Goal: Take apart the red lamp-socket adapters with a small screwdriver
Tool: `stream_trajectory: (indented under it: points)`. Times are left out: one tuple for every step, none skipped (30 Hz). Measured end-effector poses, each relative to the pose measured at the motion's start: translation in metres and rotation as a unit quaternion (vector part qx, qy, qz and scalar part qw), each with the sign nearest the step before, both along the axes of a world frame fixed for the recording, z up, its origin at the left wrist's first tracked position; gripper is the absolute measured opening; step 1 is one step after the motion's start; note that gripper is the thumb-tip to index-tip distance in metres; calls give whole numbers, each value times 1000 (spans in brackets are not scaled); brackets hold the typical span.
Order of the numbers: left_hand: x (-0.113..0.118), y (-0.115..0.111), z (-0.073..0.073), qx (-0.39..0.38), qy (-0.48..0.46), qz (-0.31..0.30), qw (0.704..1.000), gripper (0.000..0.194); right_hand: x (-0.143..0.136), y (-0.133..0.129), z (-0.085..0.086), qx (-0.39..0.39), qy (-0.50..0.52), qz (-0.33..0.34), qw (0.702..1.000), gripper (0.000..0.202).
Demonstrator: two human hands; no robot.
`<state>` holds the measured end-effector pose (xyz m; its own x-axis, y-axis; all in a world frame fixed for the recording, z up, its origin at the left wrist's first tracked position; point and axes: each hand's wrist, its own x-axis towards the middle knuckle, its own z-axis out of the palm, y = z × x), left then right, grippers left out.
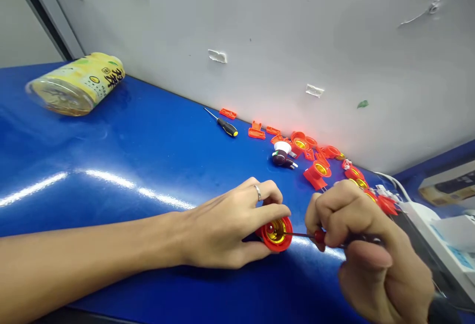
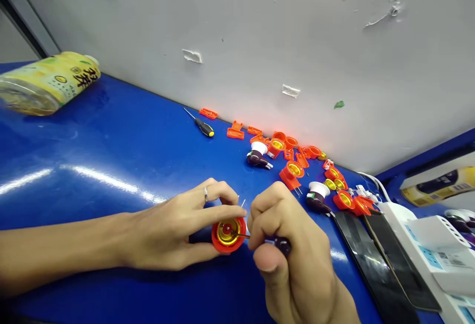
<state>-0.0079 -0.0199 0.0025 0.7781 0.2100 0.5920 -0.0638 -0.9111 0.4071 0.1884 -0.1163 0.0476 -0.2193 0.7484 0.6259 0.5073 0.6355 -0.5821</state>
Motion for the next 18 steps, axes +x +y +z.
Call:
stream_trajectory:
  points:
    - [0,0,0,-3,4,0,1000,32,-1,-1,1,-8,-2,-4,1000,41]
    - [0,0,0,-6,8,1,1000,32,-1,-3,2,-17,-2,-8,1000,40]
    - [0,-1,0,-9,10,2,1000,32,0,-4,3,-22,-3,-11,1000,39]
    - [0,-1,0,-13,12,4,1000,32,0,-5,3,-24,-4,-14,1000,37]
    - [-1,-1,0,-16,12,4,1000,32,2,-5,3,-23,-8,-17,1000,35]
    - [-1,-1,0,-19,12,3,1000,33,3,-5,3,-17,-12,-20,1000,33]
    - [-1,-2,0,-20,12,0,1000,33,4,-5,3,-14,-19,-23,999,31]
    - [-1,-2,-1,-19,11,-3,1000,32,5,-4,3,-16,-25,-25,999,31]
    - [0,-2,-1,-18,13,-6,1000,32,6,-3,3,-24,-31,-24,999,32]
    - [0,-2,-1,-16,14,-7,1000,31,7,-3,3,-36,-35,-21,999,32]
    - [0,-2,-1,-15,15,-7,1000,31,7,-3,4,-46,-36,-16,998,32]
    - [0,-2,-2,-15,16,-7,1000,31,7,-3,5,-52,-34,-14,998,32]
    - [0,-2,-2,-15,18,-8,1000,31,7,-3,6,-50,-31,-12,998,32]
    - [0,-2,-2,-15,18,-8,1000,31,6,-3,7,-43,-26,-12,999,32]
    - [0,-2,-2,-15,17,-8,1000,32,5,-4,8,-34,-22,-14,999,33]
    - [0,-2,-2,-14,16,-10,1000,33,5,-5,9,-30,-19,-17,999,34]
    - [0,-2,-2,-15,15,-11,1000,33,4,-5,10,-33,-16,-17,999,34]
    - [0,-2,-2,-17,17,-12,1000,33,4,-6,10,-40,-13,-17,999,34]
